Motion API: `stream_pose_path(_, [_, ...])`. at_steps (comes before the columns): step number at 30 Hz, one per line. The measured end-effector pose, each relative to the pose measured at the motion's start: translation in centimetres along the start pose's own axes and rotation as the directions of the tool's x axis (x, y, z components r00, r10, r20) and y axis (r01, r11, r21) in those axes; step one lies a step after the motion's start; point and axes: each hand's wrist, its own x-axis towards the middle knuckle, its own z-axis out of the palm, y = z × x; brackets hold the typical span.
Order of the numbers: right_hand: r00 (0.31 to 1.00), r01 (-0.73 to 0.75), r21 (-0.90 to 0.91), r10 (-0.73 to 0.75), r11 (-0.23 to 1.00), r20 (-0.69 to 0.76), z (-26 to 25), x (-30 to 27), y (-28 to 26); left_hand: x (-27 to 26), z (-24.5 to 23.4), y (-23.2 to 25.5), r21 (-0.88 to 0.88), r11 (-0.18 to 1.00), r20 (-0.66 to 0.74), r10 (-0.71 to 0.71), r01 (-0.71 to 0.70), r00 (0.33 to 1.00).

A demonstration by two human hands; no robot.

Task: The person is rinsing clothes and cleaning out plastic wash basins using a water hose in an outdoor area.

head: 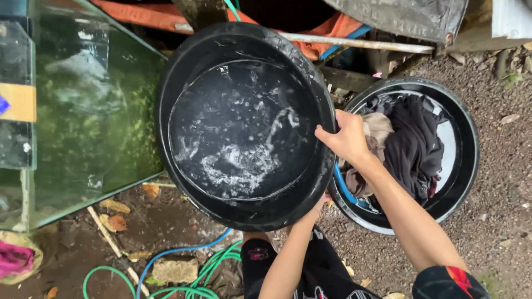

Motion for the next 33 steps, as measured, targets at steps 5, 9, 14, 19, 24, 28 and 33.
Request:
stream_pose_path(5, [0.998, 0.064, 0.012, -0.064, 0.998, 0.011, -0.1, -0.5, -1.1, -5.3, 3.1, 6.9, 0.021, 1.000, -0.055, 0.011, -0.010, 0.998])
stream_pose_path(9, [0.995, 0.094, 0.022, -0.095, 0.995, 0.030, 0.7, -0.8, -1.1, -7.0, 3.8, 8.7, 0.073, 0.997, 0.001, 0.009, -0.009, 1.000])
stream_pose_path(14, [0.987, 0.145, 0.023, -0.146, 0.989, 0.061, 1.3, -0.9, -3.0, -5.1, 3.4, 6.8, 0.111, 0.994, -0.048, 0.009, -0.003, 0.999])
stream_pose_path(19, [0.987, 0.146, 0.049, -0.149, 0.988, 0.061, 1.6, -1.0, -3.6, -4.5, 3.5, 6.6, 0.121, 0.993, -0.080, 0.015, -0.005, 0.997])
stream_pose_path(24, [0.984, 0.166, 0.046, -0.169, 0.985, 0.059, 1.8, -1.2, -3.7, -2.1, 1.9, 4.0, 0.163, 0.986, -0.004, -0.026, 0.026, 1.000])
stream_pose_path(28, [0.983, 0.171, 0.077, -0.175, 0.982, 0.056, 1.6, -1.0, -2.9, -5.7, 3.7, 7.8, 0.129, 0.992, -0.015, 0.002, 0.000, 1.000])
stream_pose_path(33, [0.981, 0.168, 0.034, -0.170, 0.985, 0.090, 0.7, 0.0, -2.4, -7.2, 4.3, 9.2, 0.125, 0.992, -0.030, 0.020, -0.016, 0.999])
